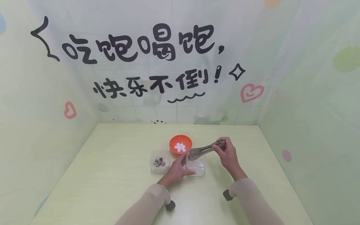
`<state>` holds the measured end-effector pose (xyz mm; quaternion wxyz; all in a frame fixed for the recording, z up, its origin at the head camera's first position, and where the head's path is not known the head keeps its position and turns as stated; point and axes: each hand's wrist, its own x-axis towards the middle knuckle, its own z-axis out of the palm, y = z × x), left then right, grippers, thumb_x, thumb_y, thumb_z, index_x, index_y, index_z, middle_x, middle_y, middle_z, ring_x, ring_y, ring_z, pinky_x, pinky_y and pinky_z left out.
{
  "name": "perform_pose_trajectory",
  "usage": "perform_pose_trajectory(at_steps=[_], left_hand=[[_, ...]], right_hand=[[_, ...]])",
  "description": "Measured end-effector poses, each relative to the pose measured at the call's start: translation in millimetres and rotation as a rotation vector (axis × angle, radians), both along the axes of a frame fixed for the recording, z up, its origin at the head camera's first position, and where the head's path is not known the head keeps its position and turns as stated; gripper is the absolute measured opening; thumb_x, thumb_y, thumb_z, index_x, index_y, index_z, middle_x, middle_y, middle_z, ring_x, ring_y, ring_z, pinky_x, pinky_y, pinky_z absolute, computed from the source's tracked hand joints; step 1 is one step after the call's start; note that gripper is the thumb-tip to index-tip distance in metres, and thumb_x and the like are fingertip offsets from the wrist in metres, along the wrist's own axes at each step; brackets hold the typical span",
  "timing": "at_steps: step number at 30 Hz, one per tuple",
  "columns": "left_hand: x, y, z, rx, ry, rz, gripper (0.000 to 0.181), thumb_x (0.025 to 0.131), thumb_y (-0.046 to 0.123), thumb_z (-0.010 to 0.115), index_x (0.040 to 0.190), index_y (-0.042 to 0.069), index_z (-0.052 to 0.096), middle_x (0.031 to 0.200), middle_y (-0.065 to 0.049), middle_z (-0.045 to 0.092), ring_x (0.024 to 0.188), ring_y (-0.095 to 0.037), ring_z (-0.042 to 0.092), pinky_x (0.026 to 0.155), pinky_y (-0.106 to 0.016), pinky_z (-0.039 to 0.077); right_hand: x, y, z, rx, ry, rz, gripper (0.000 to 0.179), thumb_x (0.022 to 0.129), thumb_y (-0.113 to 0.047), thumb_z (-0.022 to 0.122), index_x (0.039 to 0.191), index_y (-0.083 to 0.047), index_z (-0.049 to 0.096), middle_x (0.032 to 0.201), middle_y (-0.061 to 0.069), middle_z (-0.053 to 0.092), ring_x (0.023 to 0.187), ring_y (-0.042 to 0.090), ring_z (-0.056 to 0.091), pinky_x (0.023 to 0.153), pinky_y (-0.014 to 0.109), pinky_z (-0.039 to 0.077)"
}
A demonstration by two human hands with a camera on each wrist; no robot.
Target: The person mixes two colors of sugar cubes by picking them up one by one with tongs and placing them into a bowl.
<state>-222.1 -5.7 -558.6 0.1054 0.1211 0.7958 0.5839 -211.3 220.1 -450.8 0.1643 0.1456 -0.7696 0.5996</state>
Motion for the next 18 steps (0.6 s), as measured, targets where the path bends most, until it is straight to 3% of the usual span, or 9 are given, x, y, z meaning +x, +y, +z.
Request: perform_pose_trajectory(at_steps=[8,18], left_hand=[[1.2,0.2,2.5,0.000,0.007,-0.002,0.101,0.072,0.029,0.087,0.154,0.016,0.029,0.153,-0.006,0.037,0.138,-0.026,0.037,0.111,-0.039,0.033],[1.4,0.8,4.1,0.007,-0.002,-0.007,0.101,0.072,0.028,0.087,0.154,0.017,0.029,0.153,-0.004,0.038,0.139,-0.023,0.035,0.111,-0.037,0.032]], right_hand=[[8.7,4,-3.5,0.104,-0.017,0.009,0.022,0.088,0.010,0.063,0.105,0.015,0.050,0.091,0.027,0.065,0.072,0.007,0.060,0.062,0.016,0.049],[12.7,8,-6.0,0.206,-0.007,0.015,0.019,0.088,0.009,0.064,0.103,0.013,0.054,0.089,0.023,0.067,0.074,0.013,0.065,0.062,0.017,0.052]])
